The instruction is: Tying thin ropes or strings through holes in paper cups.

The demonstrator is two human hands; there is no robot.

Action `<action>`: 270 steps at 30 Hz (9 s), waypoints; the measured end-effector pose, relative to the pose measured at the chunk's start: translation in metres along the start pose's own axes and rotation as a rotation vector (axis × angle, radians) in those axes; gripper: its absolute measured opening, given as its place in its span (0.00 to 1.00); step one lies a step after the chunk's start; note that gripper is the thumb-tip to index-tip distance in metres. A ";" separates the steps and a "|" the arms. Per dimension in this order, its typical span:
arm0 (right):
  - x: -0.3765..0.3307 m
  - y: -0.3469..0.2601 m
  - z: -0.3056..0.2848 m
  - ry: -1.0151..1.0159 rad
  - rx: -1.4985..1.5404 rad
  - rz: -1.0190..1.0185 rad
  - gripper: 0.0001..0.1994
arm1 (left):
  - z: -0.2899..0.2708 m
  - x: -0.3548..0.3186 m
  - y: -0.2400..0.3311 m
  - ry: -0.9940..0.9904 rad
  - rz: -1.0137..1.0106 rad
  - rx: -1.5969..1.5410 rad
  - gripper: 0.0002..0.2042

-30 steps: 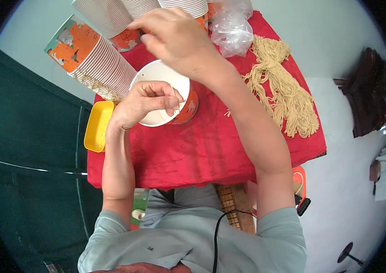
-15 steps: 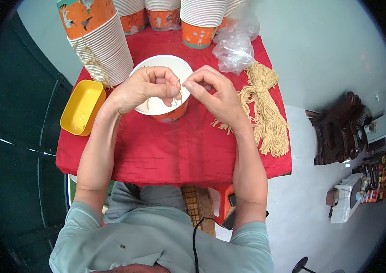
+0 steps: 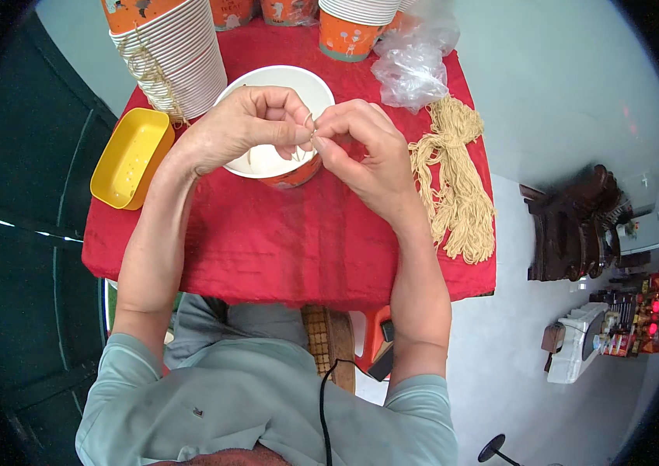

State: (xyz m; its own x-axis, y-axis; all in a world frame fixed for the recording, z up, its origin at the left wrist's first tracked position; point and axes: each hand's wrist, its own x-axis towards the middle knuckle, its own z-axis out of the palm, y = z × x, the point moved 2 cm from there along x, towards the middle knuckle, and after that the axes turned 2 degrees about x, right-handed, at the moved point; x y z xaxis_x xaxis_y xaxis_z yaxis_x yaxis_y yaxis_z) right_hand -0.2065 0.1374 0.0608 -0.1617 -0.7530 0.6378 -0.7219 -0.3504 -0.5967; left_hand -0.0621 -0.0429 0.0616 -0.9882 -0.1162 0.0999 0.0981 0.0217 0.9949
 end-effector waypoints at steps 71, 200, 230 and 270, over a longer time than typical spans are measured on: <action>-0.005 -0.001 0.022 0.089 -0.117 -0.097 0.07 | -0.002 -0.003 -0.003 0.124 -0.041 -0.013 0.09; -0.016 0.042 0.027 0.001 0.749 0.481 0.13 | 0.021 -0.007 0.000 0.384 0.248 0.661 0.06; -0.021 0.044 0.023 -0.163 0.623 0.527 0.10 | 0.015 -0.007 -0.001 0.461 0.089 0.597 0.09; -0.016 0.032 0.010 -0.106 0.531 0.574 0.07 | 0.016 -0.013 0.004 0.433 0.043 0.670 0.11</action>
State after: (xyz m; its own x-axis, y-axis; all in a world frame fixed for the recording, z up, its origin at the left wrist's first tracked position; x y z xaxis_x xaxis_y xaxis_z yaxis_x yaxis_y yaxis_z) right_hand -0.2207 0.1326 0.0268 -0.3279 -0.9364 0.1254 -0.1227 -0.0894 -0.9884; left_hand -0.0510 -0.0255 0.0647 -0.8380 -0.4741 0.2700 -0.0925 0.6112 0.7861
